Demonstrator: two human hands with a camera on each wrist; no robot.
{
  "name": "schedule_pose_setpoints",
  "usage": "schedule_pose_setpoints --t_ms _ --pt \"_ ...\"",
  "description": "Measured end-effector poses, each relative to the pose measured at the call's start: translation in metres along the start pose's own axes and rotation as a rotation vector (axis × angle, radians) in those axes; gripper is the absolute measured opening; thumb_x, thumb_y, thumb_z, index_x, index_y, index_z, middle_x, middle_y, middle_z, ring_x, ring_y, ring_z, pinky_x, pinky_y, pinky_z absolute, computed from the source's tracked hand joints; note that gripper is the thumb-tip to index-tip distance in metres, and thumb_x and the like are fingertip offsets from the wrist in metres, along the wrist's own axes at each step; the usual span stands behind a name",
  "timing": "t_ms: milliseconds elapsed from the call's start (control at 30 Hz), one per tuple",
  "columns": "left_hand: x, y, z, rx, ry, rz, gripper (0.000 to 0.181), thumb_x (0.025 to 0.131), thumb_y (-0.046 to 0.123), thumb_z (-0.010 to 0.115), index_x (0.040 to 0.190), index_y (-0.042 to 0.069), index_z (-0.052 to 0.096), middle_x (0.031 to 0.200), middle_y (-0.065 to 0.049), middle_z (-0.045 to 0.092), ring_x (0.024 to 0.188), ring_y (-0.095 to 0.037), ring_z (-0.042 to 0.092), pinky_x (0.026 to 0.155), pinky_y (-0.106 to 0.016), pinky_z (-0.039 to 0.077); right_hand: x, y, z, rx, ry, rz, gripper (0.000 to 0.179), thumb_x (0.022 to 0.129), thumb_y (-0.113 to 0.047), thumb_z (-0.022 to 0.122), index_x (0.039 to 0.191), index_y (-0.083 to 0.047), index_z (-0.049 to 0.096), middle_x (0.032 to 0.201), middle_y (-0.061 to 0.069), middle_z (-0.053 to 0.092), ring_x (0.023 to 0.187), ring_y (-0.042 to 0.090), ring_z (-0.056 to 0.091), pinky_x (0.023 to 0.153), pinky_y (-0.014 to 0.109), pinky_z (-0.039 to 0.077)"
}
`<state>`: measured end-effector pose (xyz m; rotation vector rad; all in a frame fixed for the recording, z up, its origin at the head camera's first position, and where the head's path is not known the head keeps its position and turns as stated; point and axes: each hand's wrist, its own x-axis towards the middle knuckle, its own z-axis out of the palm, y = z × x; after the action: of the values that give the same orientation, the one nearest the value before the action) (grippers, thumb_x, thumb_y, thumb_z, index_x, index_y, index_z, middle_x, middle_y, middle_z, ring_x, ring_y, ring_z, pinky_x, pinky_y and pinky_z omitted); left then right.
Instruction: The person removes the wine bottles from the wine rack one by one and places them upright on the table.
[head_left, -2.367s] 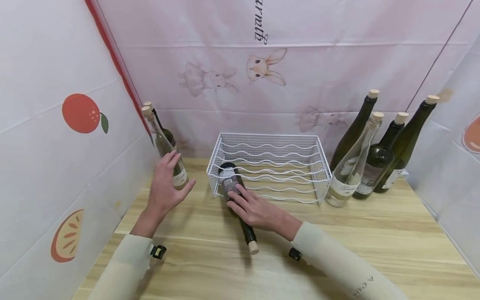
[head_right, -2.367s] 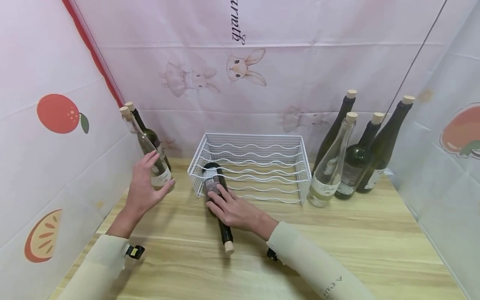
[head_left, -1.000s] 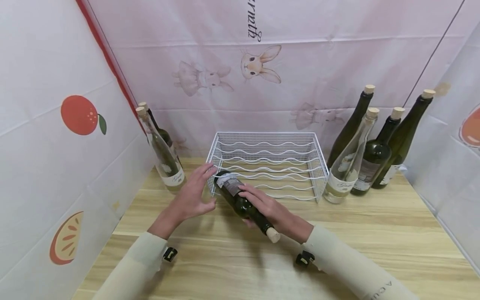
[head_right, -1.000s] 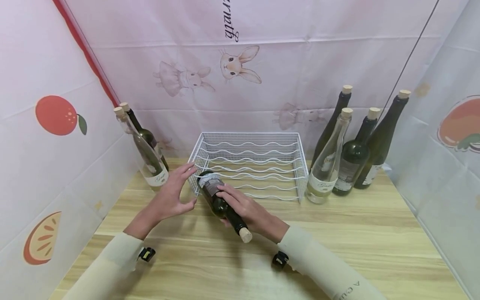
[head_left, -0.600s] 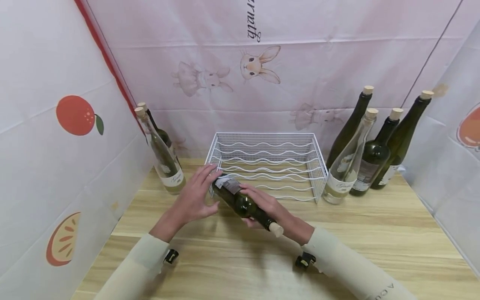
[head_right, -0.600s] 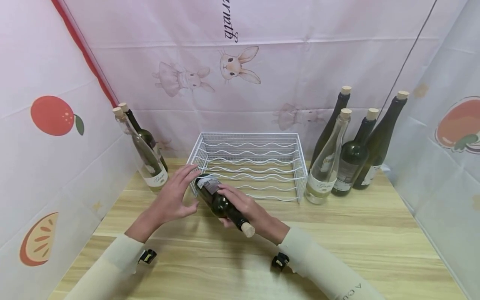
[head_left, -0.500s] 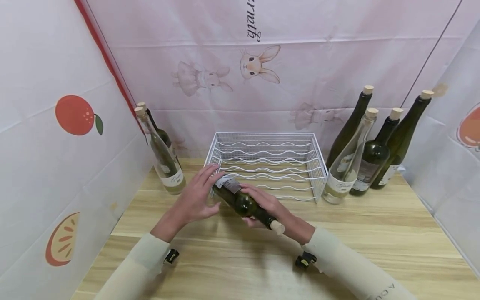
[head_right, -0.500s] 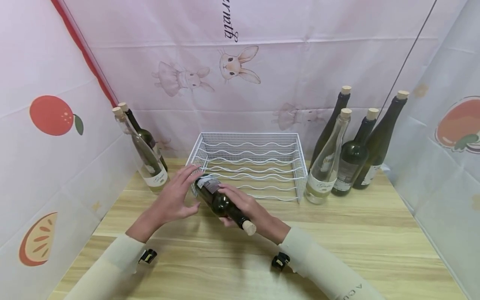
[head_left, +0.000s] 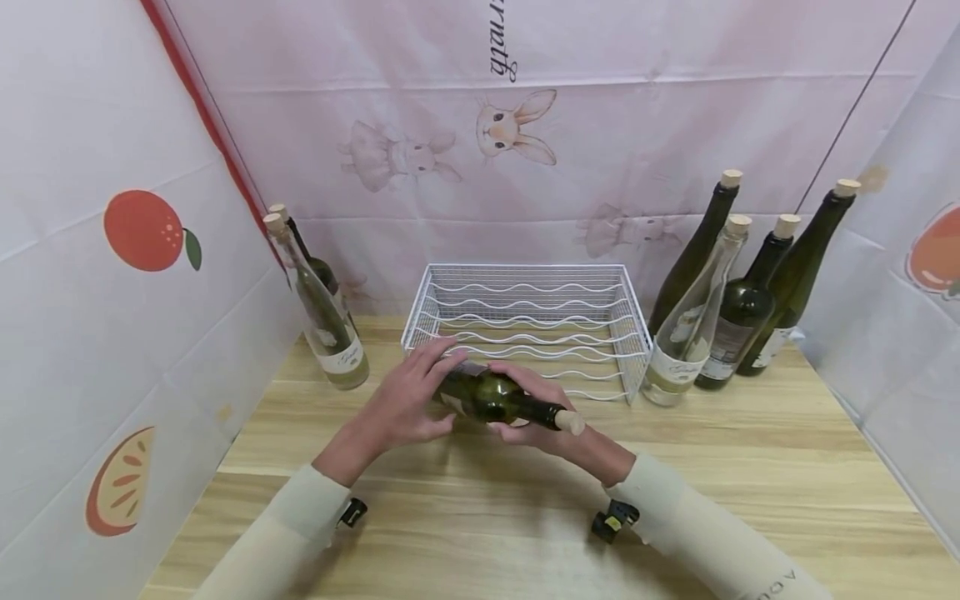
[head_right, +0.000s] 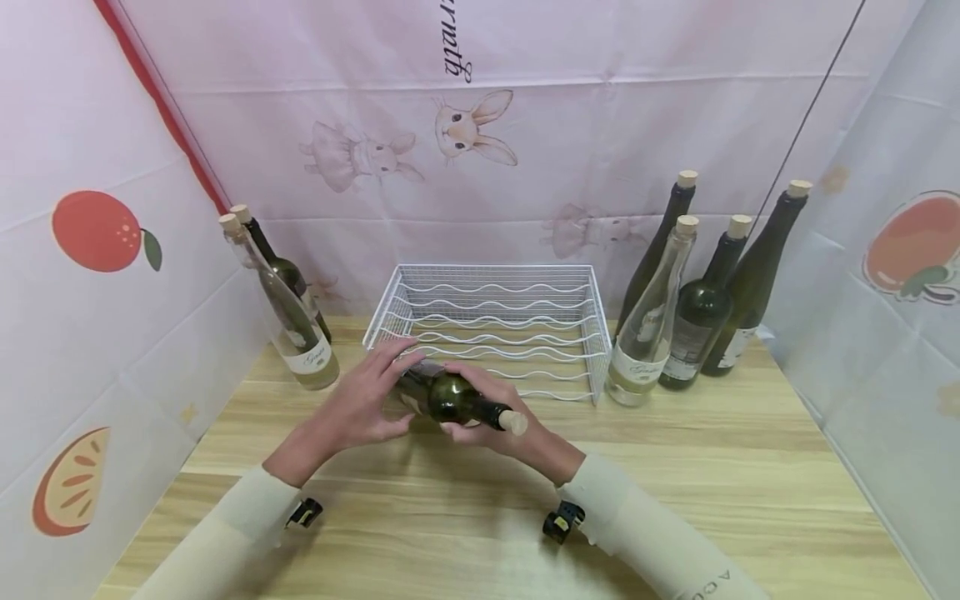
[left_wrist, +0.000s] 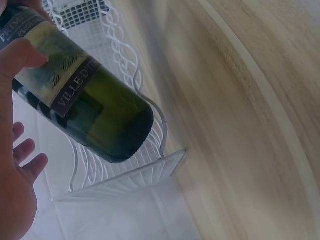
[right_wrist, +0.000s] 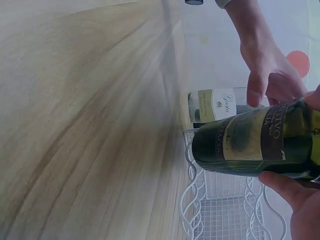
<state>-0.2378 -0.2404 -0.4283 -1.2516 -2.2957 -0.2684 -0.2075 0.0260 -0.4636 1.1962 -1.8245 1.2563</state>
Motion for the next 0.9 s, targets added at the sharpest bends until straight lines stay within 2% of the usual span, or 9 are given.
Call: schedule_pose_setpoints --t_ms 167,400,700,900 --pt "0.004 0.003 0.002 -0.005 -0.02 0.015 0.099 0.069 0.034 0.087 0.154 0.013 0.042 0.159 -0.013 0.043 0.145 -0.033 0.047 0.119 -0.048 0.045 0.007 -0.004 -0.003 -0.014 -0.021 0.043 0.077 0.067 0.001 0.089 0.135 0.012 0.055 0.124 0.028 0.07 0.106 0.039 0.072 0.089 0.038 0.063" --pt "0.012 0.013 0.001 -0.01 -0.034 0.034 0.098 0.07 0.034 0.088 0.154 0.013 0.043 0.155 -0.012 0.046 0.141 -0.029 0.049 0.114 -0.047 0.05 0.01 -0.009 -0.008 0.104 -0.099 0.292 0.07 0.079 0.0 0.084 0.141 0.005 0.052 0.132 0.02 0.069 0.111 0.03 0.071 0.092 0.029 0.06" --pt "0.017 0.023 0.006 0.03 -0.072 -0.005 0.104 0.068 0.035 0.091 0.156 0.014 0.039 0.15 -0.01 0.05 0.137 -0.027 0.052 0.111 -0.046 0.052 0.009 -0.007 -0.01 0.144 -0.095 0.421 0.066 0.084 -0.007 0.084 0.143 -0.003 0.055 0.137 0.015 0.067 0.117 0.027 0.069 0.095 0.027 0.058" --pt "0.021 0.029 0.012 0.066 -0.036 0.002 0.103 0.069 0.039 0.087 0.155 0.009 0.038 0.144 -0.011 0.053 0.134 -0.027 0.054 0.115 -0.042 0.049 0.014 -0.016 -0.012 0.168 -0.077 0.5 0.065 0.083 -0.003 0.084 0.142 -0.001 0.056 0.136 0.018 0.066 0.117 0.03 0.067 0.095 0.023 0.056"
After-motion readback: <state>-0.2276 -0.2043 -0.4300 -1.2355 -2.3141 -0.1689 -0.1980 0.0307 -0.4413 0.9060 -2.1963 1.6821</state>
